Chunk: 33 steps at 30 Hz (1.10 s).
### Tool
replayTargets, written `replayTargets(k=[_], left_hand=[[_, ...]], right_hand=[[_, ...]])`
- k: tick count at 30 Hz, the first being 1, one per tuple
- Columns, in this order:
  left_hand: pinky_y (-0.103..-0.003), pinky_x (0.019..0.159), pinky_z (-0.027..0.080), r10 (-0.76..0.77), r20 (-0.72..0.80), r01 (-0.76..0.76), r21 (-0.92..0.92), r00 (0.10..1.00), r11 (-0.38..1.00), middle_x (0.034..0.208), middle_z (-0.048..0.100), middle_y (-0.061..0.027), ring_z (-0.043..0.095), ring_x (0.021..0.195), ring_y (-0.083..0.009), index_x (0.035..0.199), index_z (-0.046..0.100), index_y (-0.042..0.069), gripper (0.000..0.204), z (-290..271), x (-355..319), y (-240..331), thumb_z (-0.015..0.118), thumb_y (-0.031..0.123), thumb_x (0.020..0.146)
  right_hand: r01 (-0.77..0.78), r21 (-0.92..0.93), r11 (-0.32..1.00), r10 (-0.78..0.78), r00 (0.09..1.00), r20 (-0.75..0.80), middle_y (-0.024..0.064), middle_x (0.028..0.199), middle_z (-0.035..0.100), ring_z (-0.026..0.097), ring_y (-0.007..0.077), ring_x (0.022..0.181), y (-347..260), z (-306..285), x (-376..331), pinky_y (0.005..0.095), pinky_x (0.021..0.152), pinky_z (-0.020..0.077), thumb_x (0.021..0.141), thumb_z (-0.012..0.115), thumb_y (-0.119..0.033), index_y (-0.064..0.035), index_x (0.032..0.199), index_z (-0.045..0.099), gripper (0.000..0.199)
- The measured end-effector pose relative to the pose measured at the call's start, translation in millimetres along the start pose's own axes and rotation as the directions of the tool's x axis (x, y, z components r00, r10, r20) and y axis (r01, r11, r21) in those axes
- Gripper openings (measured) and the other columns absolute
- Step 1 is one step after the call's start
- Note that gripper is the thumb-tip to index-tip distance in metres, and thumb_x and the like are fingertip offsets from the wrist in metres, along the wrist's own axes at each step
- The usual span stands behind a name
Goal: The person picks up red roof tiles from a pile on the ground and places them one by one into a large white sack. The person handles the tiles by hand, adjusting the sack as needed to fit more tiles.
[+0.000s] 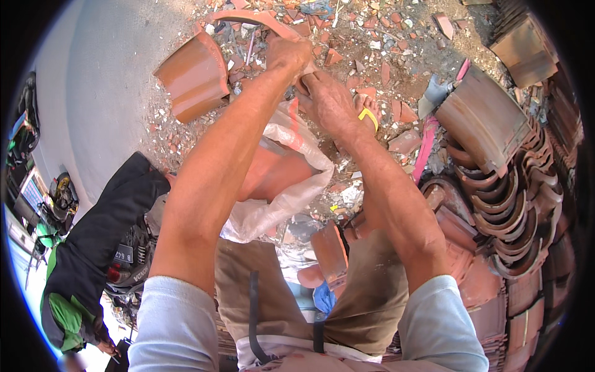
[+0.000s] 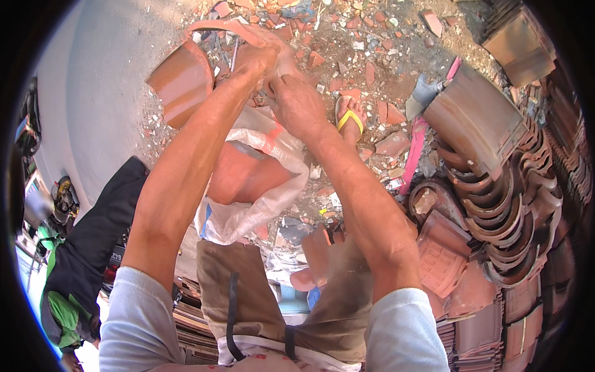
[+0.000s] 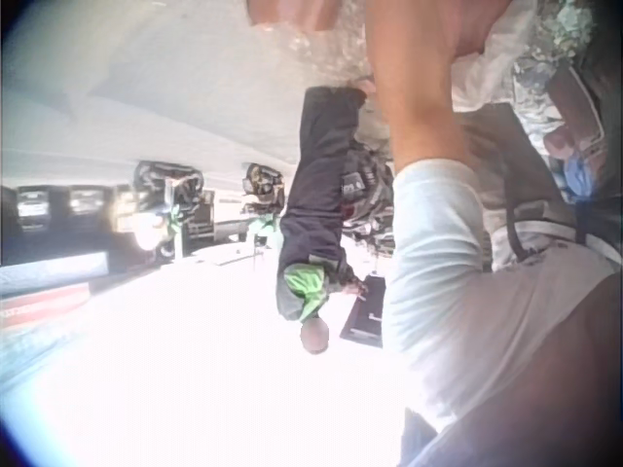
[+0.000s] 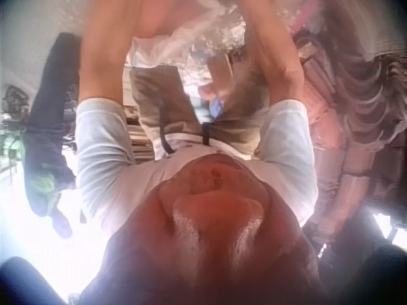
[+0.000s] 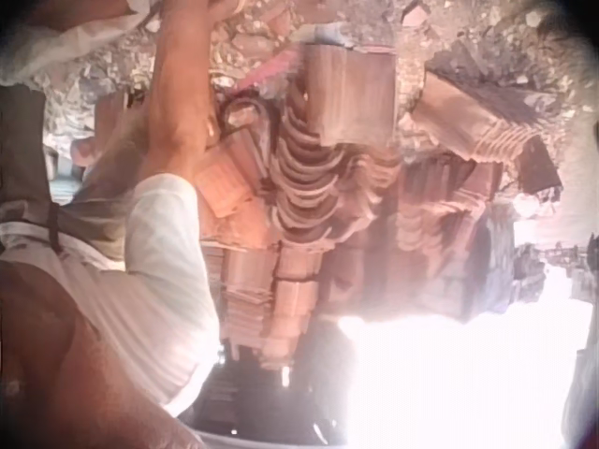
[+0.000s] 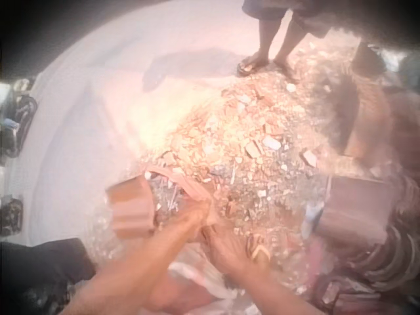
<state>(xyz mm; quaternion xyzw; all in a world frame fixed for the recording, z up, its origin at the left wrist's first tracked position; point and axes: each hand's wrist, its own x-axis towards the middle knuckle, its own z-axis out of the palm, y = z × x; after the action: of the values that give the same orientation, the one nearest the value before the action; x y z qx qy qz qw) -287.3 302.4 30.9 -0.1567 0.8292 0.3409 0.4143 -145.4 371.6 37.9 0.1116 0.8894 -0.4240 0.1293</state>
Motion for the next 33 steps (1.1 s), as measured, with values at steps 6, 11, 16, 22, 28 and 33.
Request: replayTargets(k=[6,11,16,22,28,33], left_hand=[[-0.035,0.089,0.057,0.011,0.068,0.018,-0.418,0.998,0.908,0.123,0.068,-0.0139,0.068,0.106,-0.0213,0.131,0.06,-0.006,0.041,-46,-80,-39,0.067,0.011,0.094],[-0.037,0.092,0.055,0.081,0.165,0.009,-0.487,0.983,0.873,0.125,0.068,-0.0136,0.066,0.11,-0.0196,0.133,0.062,-0.004,0.05,-90,-244,-34,0.074,0.018,0.09],[-0.035,0.105,0.049,0.08,0.389,0.242,-0.707,0.918,0.665,0.136,0.065,-0.0124,0.062,0.119,-0.0184,0.143,0.057,-0.002,0.061,-75,-321,-78,0.077,0.02,0.09],[-0.037,0.103,0.051,0.087,0.472,0.293,-0.671,0.877,0.681,0.13,0.066,-0.0105,0.063,0.118,-0.0189,0.138,0.058,-0.002,0.055,-53,-317,-194,0.076,0.016,0.089],[-0.041,0.101,0.051,-0.093,-0.147,0.034,-0.364,0.985,0.931,0.143,0.057,-0.0208,0.063,0.118,-0.0281,0.147,0.046,-0.003,0.074,-73,-340,-268,0.082,0.019,0.086],[-0.047,0.101,0.05,0.195,-0.727,0.211,0.427,0.659,0.879,0.133,0.062,-0.0271,0.064,0.118,-0.0402,0.142,0.05,0.001,0.067,-109,-304,-309,0.082,0.02,0.086]], right_hand=[[-0.307,0.203,0.93,0.283,0.949,0.139,0.0296,0.125,0.069,0.067,0.0408,0.119,15,-99,-33,0.0469,0.103,0.0511,0.093,0.071,-0.048,0.0035,0.129,0.067,0.063],[-0.358,0.418,0.835,0.372,0.927,0.049,0.0207,0.135,0.067,0.064,0.0314,0.126,79,-166,-6,0.0452,0.109,0.0483,0.097,0.064,-0.059,0.0058,0.137,0.062,0.076],[-0.568,0.817,0.103,0.243,0.811,0.533,0.0113,0.135,0.065,0.066,0.0198,0.119,33,-230,-60,0.0351,0.102,0.0553,0.1,0.068,-0.031,-0.0005,0.146,0.053,0.057],[-0.618,0.664,0.421,0.4,0.783,0.476,0.0132,0.133,0.065,0.066,0.0221,0.118,-88,-237,-158,0.0384,0.104,0.0526,0.096,0.073,-0.024,0.0017,0.148,0.05,0.062],[-0.508,0.481,0.715,0.326,0.85,0.413,0.0155,0.129,0.066,0.063,0.0199,0.117,-161,-175,-174,0.0384,0.103,0.0504,0.102,0.068,-0.028,0.008,0.141,0.054,0.055],[-0.457,0.343,0.821,0.322,0.865,0.385,0.0172,0.117,0.07,0.065,0.0213,0.106,-184,-113,-145,0.0387,0.095,0.0528,0.101,0.066,-0.027,0.0099,0.133,0.058,0.049]])
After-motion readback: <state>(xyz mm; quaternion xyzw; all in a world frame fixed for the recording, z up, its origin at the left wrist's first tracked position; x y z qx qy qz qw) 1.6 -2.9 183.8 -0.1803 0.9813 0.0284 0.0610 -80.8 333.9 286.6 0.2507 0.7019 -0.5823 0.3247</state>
